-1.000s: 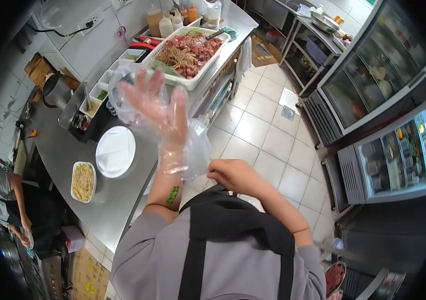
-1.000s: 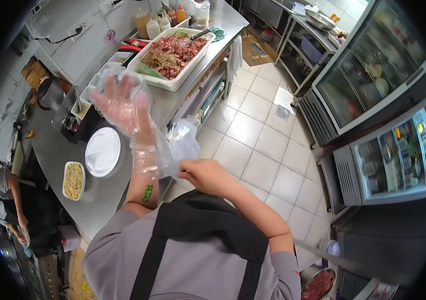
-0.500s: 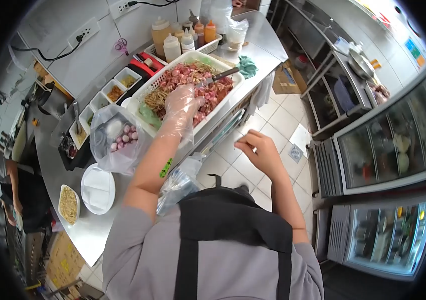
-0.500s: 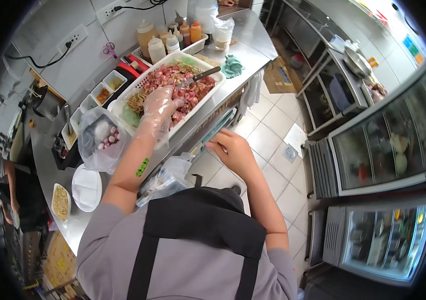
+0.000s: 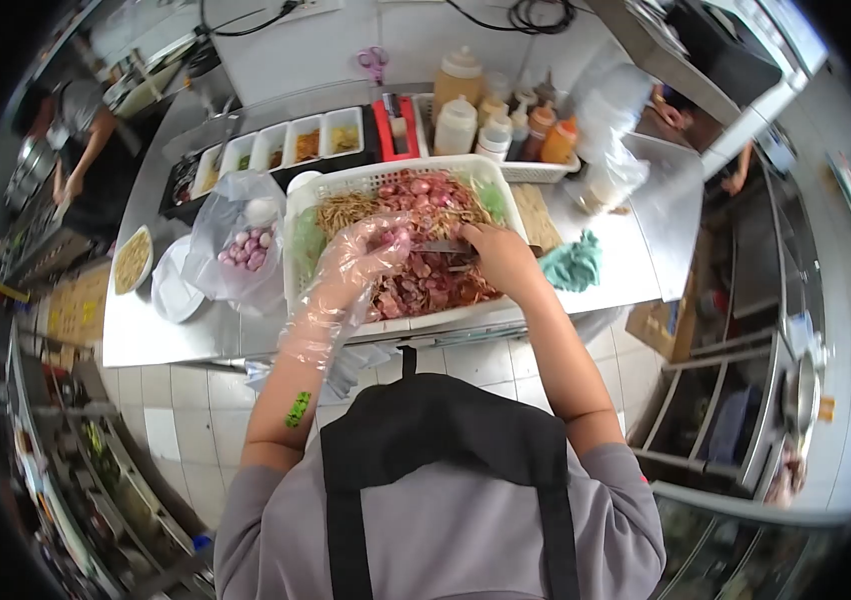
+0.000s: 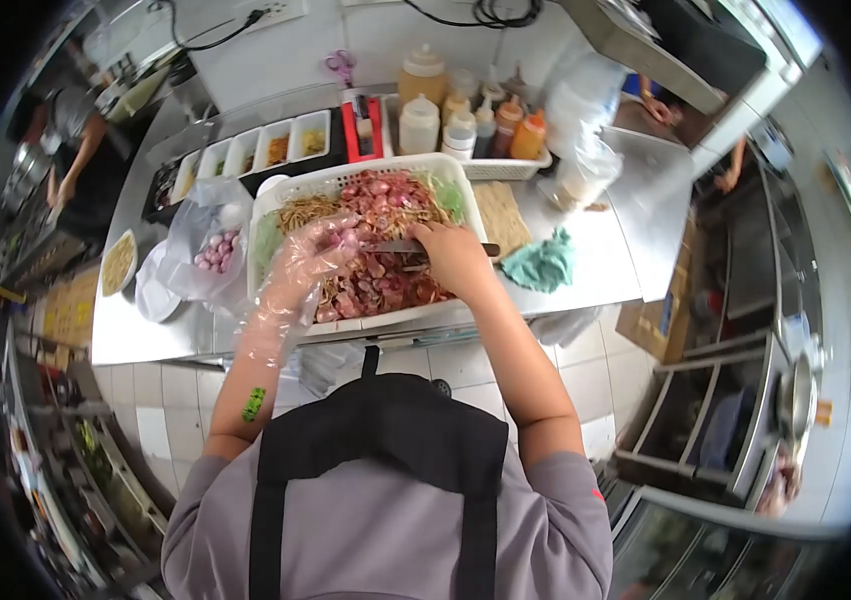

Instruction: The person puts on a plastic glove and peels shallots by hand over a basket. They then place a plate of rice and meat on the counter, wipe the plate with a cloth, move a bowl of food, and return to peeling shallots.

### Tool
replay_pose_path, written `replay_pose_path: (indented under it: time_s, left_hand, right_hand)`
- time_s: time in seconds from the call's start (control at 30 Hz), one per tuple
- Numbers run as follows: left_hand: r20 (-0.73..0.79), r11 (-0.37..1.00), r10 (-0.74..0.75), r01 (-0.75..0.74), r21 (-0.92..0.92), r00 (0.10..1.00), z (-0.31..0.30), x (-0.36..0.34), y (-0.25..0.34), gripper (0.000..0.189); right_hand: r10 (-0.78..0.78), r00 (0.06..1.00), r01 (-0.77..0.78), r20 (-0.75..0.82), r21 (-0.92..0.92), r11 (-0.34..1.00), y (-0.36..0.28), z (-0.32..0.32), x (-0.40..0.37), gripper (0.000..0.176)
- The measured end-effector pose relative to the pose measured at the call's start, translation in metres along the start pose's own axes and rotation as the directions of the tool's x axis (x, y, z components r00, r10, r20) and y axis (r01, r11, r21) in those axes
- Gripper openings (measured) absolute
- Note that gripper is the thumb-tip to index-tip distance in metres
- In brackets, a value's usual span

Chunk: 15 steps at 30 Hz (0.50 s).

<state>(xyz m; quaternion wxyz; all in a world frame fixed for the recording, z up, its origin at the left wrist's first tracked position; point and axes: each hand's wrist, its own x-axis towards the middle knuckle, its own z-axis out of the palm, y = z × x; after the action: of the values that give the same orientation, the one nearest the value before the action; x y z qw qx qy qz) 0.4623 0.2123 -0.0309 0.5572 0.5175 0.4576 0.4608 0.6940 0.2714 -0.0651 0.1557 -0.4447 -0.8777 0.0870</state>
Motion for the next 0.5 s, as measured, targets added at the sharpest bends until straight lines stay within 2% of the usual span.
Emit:
replay_pose_path:
  time_s: [0.03, 0.07, 0.1, 0.17, 0.2, 0.27, 0.37, 0.4, 0.5]
  left_hand:
    - [-0.044, 1.000, -0.003, 0.003, 0.000, 0.999, 0.006, -0.003, 0.000, 0.046]
    - [-0.126, 0.995, -0.022, 0.009, -0.099, 0.992, 0.013, -0.008, 0.000, 0.046]
    - [-0.201, 0.980, -0.046, 0.005, -0.199, 0.979, 0.019, -0.012, 0.000, 0.047]
    - [-0.257, 0.980, -0.077, 0.026, -0.196, 0.963, 0.027, -0.016, -0.001, 0.051]
    - [-0.289, 0.969, -0.050, -0.023, -0.245, 0.956, 0.030, -0.017, -0.006, 0.047]
    - [-0.334, 0.941, -0.046, -0.071, -0.330, 0.942, 0.036, -0.017, -0.010, 0.038]
    - [-0.351, 0.908, -0.065, -0.090, -0.408, 0.934, 0.035, -0.010, -0.019, 0.034]
    - [-0.358, 0.906, -0.053, -0.106, -0.411, 0.932, 0.033, -0.006, -0.024, 0.034]
    - [-0.348, 0.905, -0.088, -0.071, -0.419, 0.933, 0.029, -0.004, -0.023, 0.037]
  right_hand:
    - [-0.019, 0.998, 0.009, 0.066, 0.143, 0.990, 0.007, -0.002, 0.002, 0.039]
    - [-0.087, 0.994, 0.069, 0.065, 0.247, 0.967, 0.011, -0.011, 0.003, 0.033]
    - [-0.120, 0.989, 0.095, 0.082, 0.261, 0.961, 0.011, -0.025, 0.005, 0.033]
    - [-0.062, 0.958, -0.040, 0.281, 0.345, 0.938, 0.009, -0.045, 0.010, 0.038]
    - [-0.089, 0.952, -0.021, 0.291, 0.354, 0.935, 0.010, -0.044, 0.012, 0.038]
    - [-0.007, 0.989, -0.076, 0.147, 0.546, 0.834, 0.009, -0.042, 0.015, 0.035]
    - [-0.020, 0.986, -0.092, 0.167, 0.635, 0.767, -0.009, -0.046, 0.019, 0.032]
    - [-0.116, 0.993, 0.078, 0.012, 0.676, 0.733, -0.005, -0.031, 0.023, 0.030]
    - [-0.129, 0.990, 0.063, 0.051, 0.664, 0.745, -0.018, -0.022, 0.033, 0.029]
